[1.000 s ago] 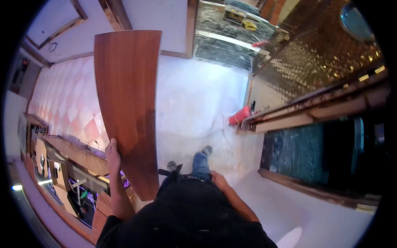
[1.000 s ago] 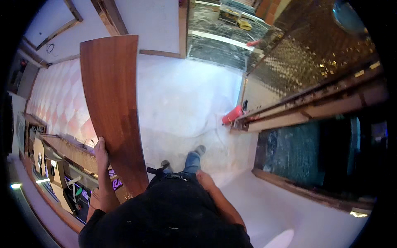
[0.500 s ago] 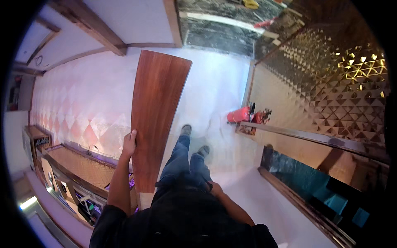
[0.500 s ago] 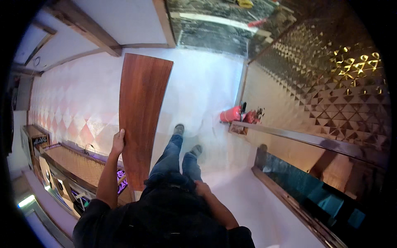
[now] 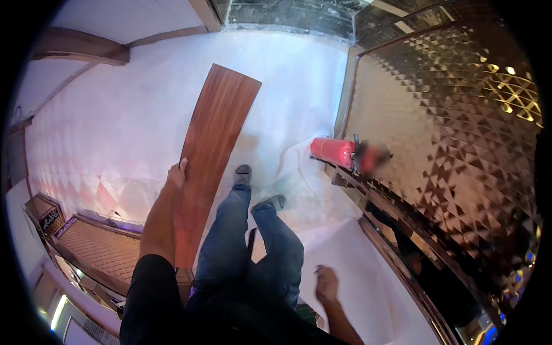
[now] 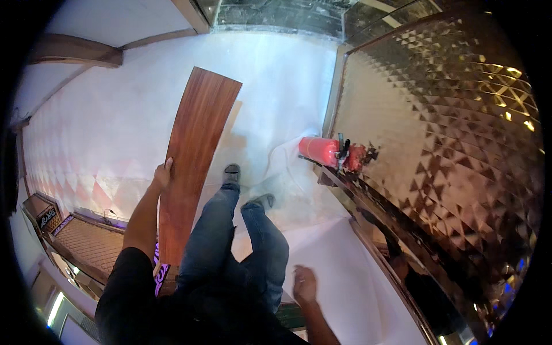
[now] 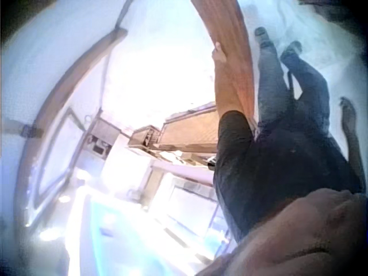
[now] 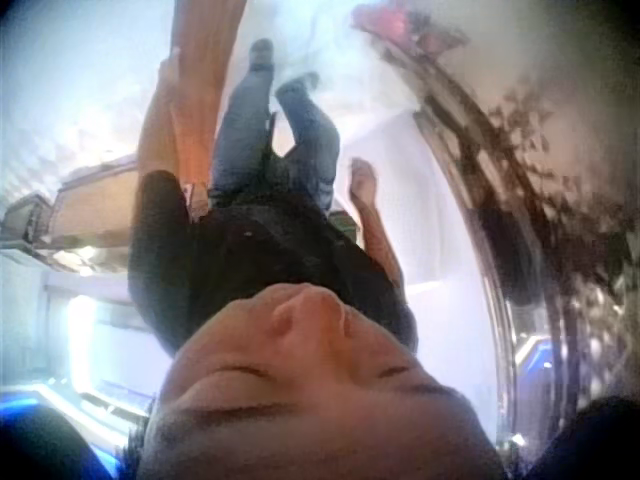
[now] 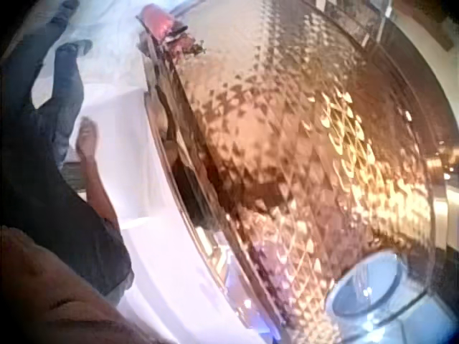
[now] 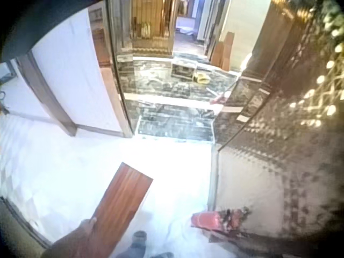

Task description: The person sits on the floor and uses a table saw to cut several wooden planks into smaller pieces. After cutting, the person stands up, carries the cut planks to another area, and places them on the floor.

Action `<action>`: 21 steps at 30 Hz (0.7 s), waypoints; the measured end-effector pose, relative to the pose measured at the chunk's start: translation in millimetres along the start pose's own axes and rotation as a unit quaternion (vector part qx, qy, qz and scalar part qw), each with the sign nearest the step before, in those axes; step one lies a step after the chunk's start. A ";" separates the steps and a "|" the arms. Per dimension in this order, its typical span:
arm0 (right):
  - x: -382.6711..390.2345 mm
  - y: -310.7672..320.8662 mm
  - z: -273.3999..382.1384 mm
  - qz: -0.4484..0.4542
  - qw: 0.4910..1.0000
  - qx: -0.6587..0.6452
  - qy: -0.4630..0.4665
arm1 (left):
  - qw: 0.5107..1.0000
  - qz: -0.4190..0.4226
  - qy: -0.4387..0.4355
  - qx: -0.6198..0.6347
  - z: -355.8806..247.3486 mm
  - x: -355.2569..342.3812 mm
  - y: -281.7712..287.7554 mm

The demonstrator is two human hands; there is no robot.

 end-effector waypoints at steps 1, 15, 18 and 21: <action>-36.4 20.5 -13.1 -0.036 0.997 0.057 0.044 | 1.000 0.007 0.019 -0.019 5.9 -24.6 -13.8; -224.1 82.5 -53.6 -0.421 0.618 0.646 0.154 | 1.000 0.002 -0.030 0.004 45.6 -343.6 -233.0; -216.9 82.4 -77.0 -0.477 0.576 0.627 0.218 | 1.000 0.013 0.000 -0.023 67.7 -397.0 -243.8; -217.6 86.9 -68.7 -0.427 0.617 0.641 0.163 | 0.998 0.001 0.017 -0.060 53.4 -389.8 -260.9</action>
Point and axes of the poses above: each hand's wrist, its own x-axis away from the middle knuckle, its own y-axis out of the back of the hand, z = x × y, the point moved 9 cm from there along -x, towards the middle knuckle, and after that the axes turned 6 degrees about y, right-handed, at the moved point
